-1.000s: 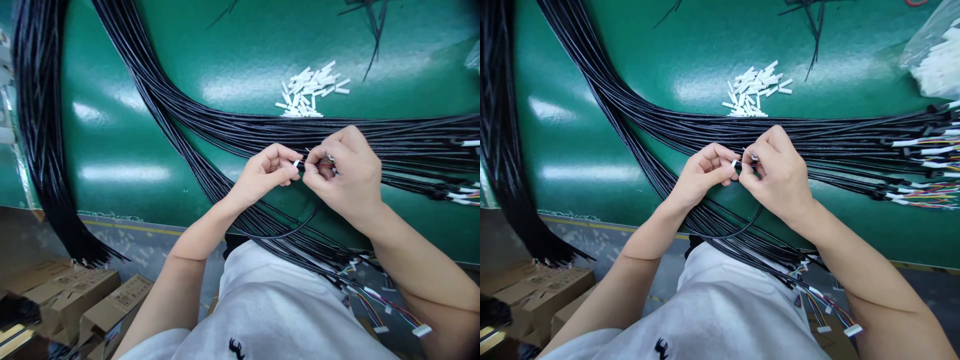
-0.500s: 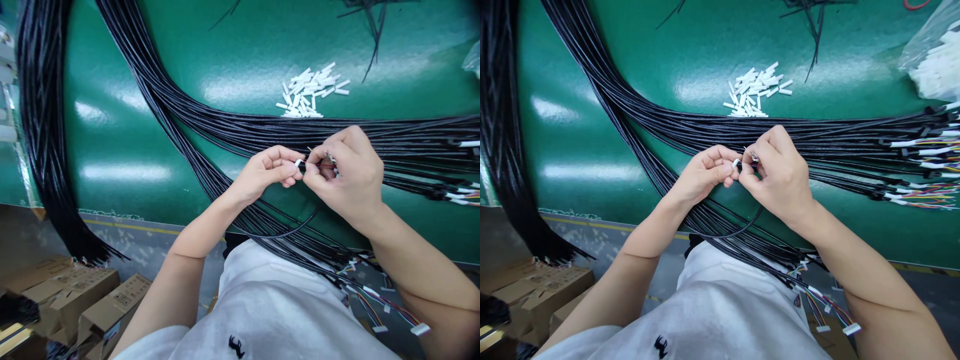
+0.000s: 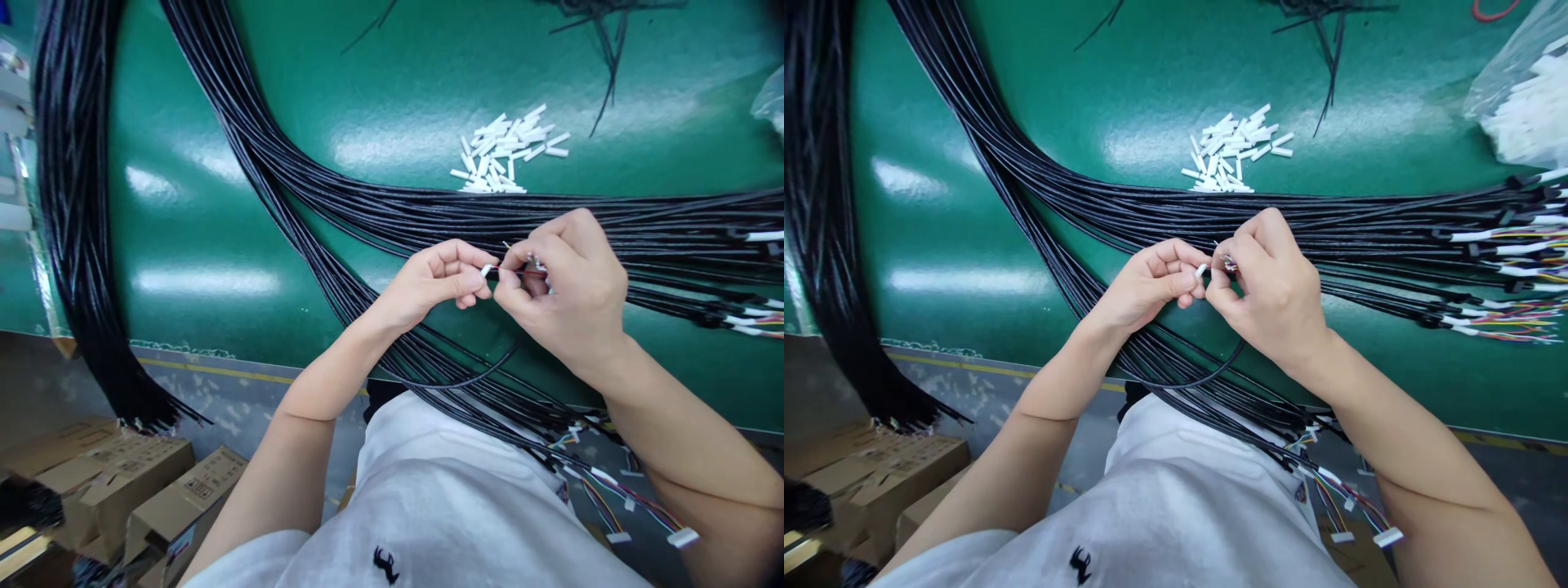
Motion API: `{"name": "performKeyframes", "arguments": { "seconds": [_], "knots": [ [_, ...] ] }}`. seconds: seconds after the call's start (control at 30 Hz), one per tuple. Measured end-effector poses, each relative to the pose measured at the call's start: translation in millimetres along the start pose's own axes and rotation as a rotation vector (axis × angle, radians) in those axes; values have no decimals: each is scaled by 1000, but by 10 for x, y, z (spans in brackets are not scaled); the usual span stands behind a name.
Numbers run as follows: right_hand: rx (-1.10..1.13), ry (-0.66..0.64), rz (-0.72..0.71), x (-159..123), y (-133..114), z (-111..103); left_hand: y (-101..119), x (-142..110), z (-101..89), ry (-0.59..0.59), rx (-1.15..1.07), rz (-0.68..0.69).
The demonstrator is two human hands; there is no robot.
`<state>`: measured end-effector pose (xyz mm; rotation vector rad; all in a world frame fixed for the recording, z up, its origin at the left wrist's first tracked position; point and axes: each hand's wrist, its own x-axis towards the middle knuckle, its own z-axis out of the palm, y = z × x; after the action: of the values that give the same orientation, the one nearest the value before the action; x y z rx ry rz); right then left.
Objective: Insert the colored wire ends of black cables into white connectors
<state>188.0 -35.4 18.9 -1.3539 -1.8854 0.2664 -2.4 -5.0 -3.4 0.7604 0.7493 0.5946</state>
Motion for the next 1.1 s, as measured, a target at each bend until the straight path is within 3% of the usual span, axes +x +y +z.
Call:
{"name": "performKeyframes", "arguments": {
  "seconds": [0.17,0.5,0.7,1.1],
  "knots": [
    [24,33,-13,4,-4,-3,5,-2,19,-18,-14,10],
    [-25,-30,18,-16,-10,-6,12,-46,68,28,100,92],
    [-35,68,-50,-27,-3,26,-12,-62,95,69,130,153],
    [81,-40,10,-27,-28,-3,-40,-48,65,53,133,133]
  ]
}}
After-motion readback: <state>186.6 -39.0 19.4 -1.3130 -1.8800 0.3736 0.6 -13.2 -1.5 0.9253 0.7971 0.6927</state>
